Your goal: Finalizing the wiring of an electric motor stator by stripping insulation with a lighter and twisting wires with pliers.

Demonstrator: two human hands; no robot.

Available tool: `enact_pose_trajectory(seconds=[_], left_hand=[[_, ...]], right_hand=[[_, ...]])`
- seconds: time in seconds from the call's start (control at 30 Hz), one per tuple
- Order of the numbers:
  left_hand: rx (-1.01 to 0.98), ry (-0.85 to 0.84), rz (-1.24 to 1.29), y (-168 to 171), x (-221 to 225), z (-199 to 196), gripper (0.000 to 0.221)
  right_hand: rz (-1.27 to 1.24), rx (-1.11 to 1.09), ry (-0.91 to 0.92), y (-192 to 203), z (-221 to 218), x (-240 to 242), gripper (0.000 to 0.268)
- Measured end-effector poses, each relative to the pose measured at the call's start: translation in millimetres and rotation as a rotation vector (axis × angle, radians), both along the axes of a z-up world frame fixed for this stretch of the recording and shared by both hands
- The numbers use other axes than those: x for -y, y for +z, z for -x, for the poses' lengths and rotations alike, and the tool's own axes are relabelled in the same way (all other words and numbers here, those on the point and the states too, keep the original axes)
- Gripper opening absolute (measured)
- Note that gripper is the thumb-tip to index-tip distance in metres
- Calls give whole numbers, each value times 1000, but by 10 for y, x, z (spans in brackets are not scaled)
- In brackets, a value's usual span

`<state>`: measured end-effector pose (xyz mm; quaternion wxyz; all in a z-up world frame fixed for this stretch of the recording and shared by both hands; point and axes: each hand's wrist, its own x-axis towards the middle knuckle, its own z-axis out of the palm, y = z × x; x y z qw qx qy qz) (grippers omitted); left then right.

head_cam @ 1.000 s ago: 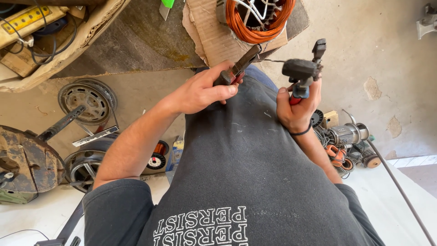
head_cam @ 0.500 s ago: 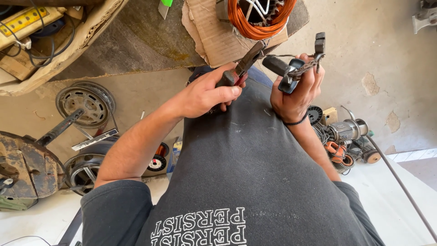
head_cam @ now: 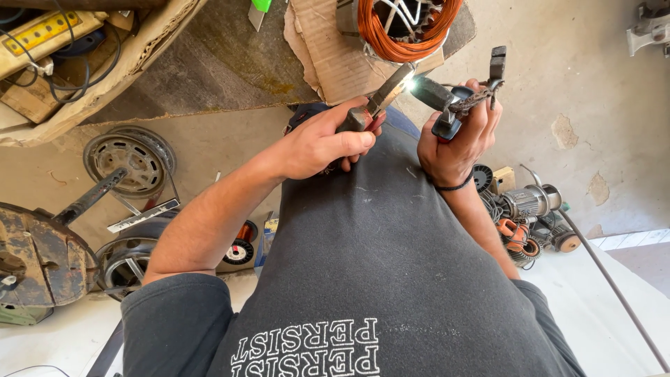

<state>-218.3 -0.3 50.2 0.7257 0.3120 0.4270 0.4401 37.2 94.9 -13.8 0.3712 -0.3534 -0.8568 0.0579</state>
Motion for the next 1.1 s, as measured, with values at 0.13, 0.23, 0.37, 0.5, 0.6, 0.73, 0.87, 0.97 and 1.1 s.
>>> enact_pose_trajectory(seconds=[0.13,0.23,0.37,0.5,0.6,0.73,0.87,0.97,1.1], left_hand=[[9,-3,-38,22,-26,12,44],[26,15,-34,7,-12,-8,46],[58,9,-41,22,-25,0,38],[128,0,-39,94,-39,23,31],[140,-13,-45,146,-52,64,28],[139,-31,-66,128,-67,108,26],[143,-47,-86,94,-77,108,26],[137,-61,-93,64,-73,107,27],[144,-67,-91,59,-63,113,27]], right_hand=[[4,-16,-15,25,26,2,58],[-2,-10,-28,83,17,15,58],[3,-5,-27,22,-75,17,59],[-25,15,-22,128,-82,10,59],[-104,63,-60,181,-55,-9,58],[-198,120,-104,333,81,18,56],[-216,120,-115,287,30,26,62],[-206,142,-149,316,16,29,58],[-198,142,-155,316,13,21,58]])
